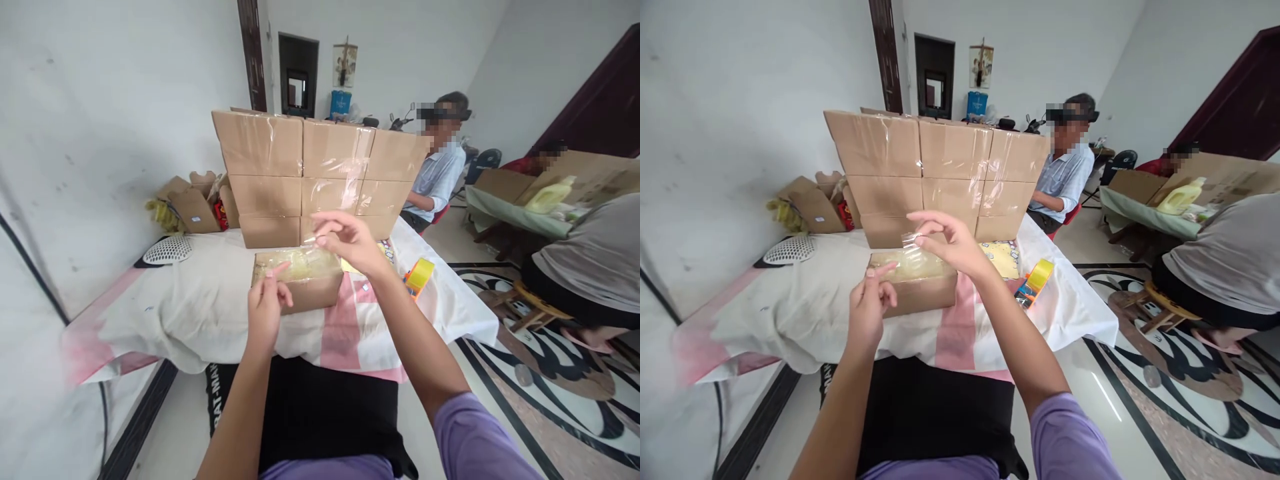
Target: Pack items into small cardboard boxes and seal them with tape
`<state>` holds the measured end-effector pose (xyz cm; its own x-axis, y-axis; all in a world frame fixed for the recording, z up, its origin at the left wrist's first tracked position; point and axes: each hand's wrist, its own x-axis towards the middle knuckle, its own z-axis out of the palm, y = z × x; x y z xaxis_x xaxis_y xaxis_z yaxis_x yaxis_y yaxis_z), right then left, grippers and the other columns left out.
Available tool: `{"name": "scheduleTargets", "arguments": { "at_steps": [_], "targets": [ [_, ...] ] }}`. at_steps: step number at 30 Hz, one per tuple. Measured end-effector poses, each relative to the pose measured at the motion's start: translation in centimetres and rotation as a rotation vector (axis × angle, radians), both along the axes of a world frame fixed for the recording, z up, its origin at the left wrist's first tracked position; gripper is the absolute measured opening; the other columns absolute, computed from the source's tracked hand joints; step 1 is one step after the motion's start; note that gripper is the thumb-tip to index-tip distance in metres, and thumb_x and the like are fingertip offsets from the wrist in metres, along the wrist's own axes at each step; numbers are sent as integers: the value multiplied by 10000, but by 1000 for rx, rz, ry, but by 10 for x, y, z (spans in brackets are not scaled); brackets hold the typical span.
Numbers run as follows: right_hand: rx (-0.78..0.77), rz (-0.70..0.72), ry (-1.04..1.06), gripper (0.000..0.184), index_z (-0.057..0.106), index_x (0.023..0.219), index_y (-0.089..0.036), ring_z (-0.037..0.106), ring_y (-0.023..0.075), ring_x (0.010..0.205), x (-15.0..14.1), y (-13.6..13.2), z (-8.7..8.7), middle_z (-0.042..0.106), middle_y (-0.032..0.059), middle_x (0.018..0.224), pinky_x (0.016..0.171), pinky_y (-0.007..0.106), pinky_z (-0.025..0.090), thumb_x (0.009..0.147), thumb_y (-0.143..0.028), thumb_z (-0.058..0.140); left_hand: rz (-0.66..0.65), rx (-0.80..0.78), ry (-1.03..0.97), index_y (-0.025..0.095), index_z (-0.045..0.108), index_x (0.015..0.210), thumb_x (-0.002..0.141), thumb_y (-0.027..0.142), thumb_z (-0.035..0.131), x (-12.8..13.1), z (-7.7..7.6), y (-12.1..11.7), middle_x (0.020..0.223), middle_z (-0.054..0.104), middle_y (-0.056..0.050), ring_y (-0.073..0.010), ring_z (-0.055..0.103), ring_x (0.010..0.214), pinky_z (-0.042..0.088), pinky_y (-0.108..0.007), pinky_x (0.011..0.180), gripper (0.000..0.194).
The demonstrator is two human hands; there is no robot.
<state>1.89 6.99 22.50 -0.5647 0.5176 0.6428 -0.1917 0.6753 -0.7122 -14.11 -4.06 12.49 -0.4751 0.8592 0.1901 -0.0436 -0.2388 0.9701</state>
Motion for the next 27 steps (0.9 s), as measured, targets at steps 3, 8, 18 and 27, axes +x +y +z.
{"name": "scheduleTargets", "arguments": {
  "at_steps": [3, 8, 18, 27],
  "targets": [
    [-118, -71, -196, 415, 661, 1224, -194, 672, 171, 879, -21, 47, -43, 726, -6, 853, 945, 367, 520, 834, -322, 718, -139, 5, 171, 184, 559, 1447, 1024, 575, 340, 9, -4, 9, 513, 539, 39, -142, 491, 511, 398, -247, 570, 616],
    [-150, -139, -298, 413, 654, 1204, -124, 652, 174, 826, -23, 87, -90, 690, 16, 824, 861, 352, 530, 812, -254, 639, -252, -228, 599, 245, 576, 1451, 1023, 505, 383, 21, -17, 23, 558, 615, -1, -216, 614, 600, 430, -309, 664, 537],
    [136, -579, -682, 1079, 207, 1636, -308, 473, 352, 1201, -16, 88, -97, 531, 118, 1252, 1064, 582, 353, 739, -347, 805, -153, -344, 870, 311, 497, 1499, 1032, 525, 355, 29, -30, 25, 859, 764, -79, -331, 710, 845, 407, -343, 696, 534],
    [-172, -1152, -668, 423, 576, 1331, -90, 610, 271, 1100, 83, 169, -115, 594, 168, 1224, 988, 443, 492, 954, -277, 536, -180, -385, 841, 359, 437, 1514, 1015, 492, 407, 29, -30, 18, 651, 663, 28, -265, 668, 713, 350, -299, 629, 518]
  ]
}}
